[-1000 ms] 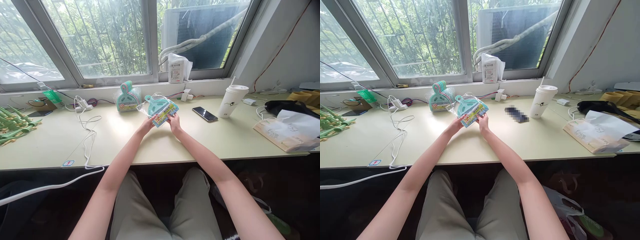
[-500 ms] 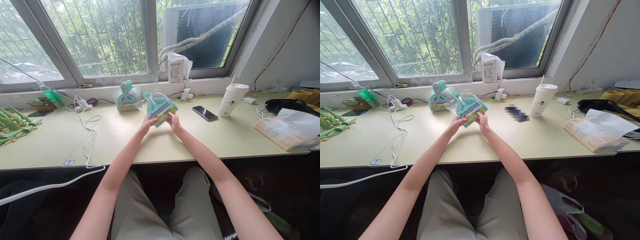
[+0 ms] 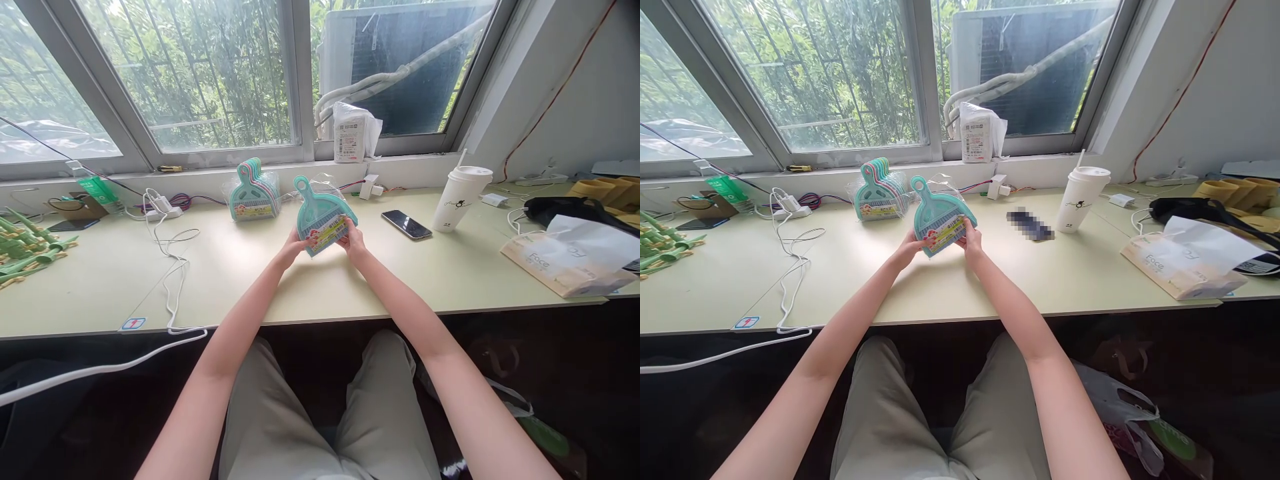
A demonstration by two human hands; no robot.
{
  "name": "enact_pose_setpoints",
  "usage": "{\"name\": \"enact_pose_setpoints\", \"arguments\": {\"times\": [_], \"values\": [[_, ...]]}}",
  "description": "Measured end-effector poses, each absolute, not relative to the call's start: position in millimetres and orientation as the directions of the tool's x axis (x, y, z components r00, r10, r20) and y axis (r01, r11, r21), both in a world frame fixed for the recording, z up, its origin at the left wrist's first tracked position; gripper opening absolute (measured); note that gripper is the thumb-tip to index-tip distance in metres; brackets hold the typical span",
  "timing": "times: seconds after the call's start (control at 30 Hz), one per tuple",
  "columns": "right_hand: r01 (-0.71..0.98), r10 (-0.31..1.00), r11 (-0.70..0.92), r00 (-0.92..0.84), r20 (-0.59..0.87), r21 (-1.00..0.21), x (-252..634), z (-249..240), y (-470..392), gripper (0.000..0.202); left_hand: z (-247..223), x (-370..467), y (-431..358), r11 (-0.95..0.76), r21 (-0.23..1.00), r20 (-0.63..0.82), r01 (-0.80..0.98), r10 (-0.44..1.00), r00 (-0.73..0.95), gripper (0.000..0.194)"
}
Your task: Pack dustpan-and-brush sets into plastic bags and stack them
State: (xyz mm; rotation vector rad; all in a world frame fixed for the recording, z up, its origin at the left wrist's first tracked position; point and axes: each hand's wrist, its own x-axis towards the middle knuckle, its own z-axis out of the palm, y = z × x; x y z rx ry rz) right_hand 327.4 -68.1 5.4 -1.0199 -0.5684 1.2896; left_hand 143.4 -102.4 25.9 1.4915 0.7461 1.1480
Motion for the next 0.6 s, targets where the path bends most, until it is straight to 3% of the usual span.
{"name": "enact_pose_setpoints", "arguments": {"times": [0.2,0.43,0.6], "values": [[-0.475,0.968,-0.034,0.202,-0.146,-0.880,328.1,1.5,-65.0,0.036,27.8,142.0,-105.8,-0.262,0.956,0.293,-0.133,0.885,0.362,0.082],[-0.495,0.996,0.035,-0.052,0.069,-0.868,323.5,10.5,-71.6,0.015,23.9,130.2,-91.9,-0.209,0.968,0.237,-0.143,0.944,0.231,0.073],[-0.517,0.990,0.132,0.106,0.090,-0.846,321.2,11.2,-75.0,0.017,23.6,129.0,-97.2,-0.068,0.995,0.095,-0.079,0.894,0.438,0.072]]}}
